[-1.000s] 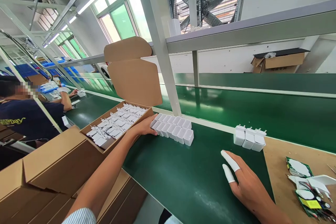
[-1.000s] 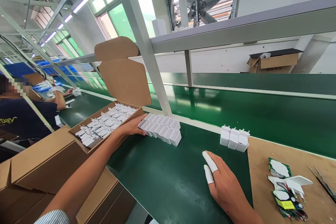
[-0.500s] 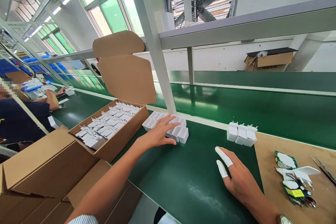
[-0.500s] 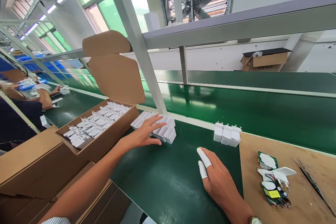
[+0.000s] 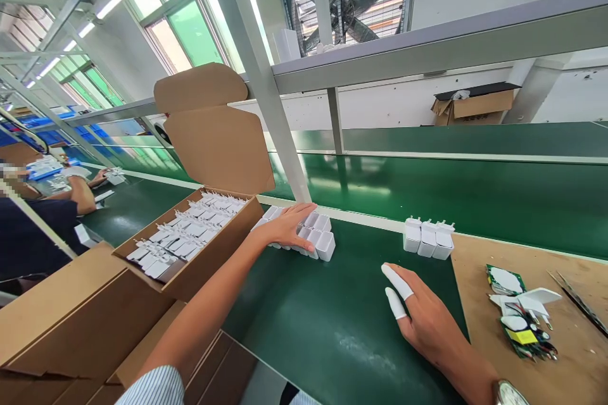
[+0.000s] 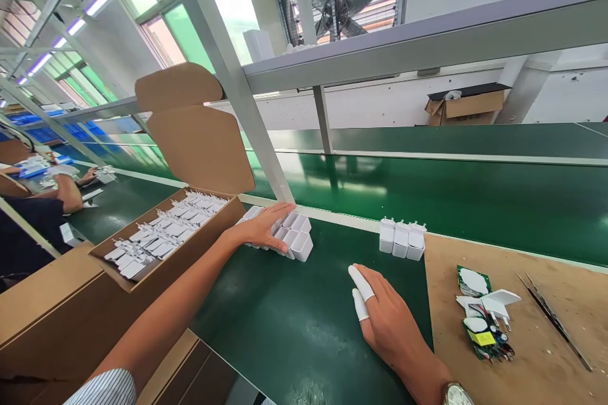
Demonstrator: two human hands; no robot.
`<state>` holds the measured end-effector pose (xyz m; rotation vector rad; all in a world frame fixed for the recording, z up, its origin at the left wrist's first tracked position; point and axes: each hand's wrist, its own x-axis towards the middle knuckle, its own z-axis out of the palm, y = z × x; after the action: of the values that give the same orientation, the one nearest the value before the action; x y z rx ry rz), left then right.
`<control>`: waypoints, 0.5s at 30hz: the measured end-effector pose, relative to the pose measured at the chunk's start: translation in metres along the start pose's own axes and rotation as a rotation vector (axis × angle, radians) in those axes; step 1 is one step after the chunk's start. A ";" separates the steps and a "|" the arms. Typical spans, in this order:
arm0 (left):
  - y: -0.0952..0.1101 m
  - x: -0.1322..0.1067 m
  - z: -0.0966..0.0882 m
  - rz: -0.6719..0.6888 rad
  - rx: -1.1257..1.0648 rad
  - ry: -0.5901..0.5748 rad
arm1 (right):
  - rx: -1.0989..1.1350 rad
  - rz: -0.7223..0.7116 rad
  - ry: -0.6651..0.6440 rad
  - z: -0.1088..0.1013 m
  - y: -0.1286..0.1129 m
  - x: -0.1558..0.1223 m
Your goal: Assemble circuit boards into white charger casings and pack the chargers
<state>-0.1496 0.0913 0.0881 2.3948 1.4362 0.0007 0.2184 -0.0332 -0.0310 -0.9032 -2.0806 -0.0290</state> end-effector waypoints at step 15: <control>-0.001 0.000 -0.005 -0.022 -0.091 0.032 | -0.002 0.019 0.004 -0.003 -0.001 0.003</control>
<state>-0.1514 0.0929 0.0931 2.3159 1.4450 0.0969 0.2188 -0.0331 -0.0267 -0.9236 -2.0687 -0.0224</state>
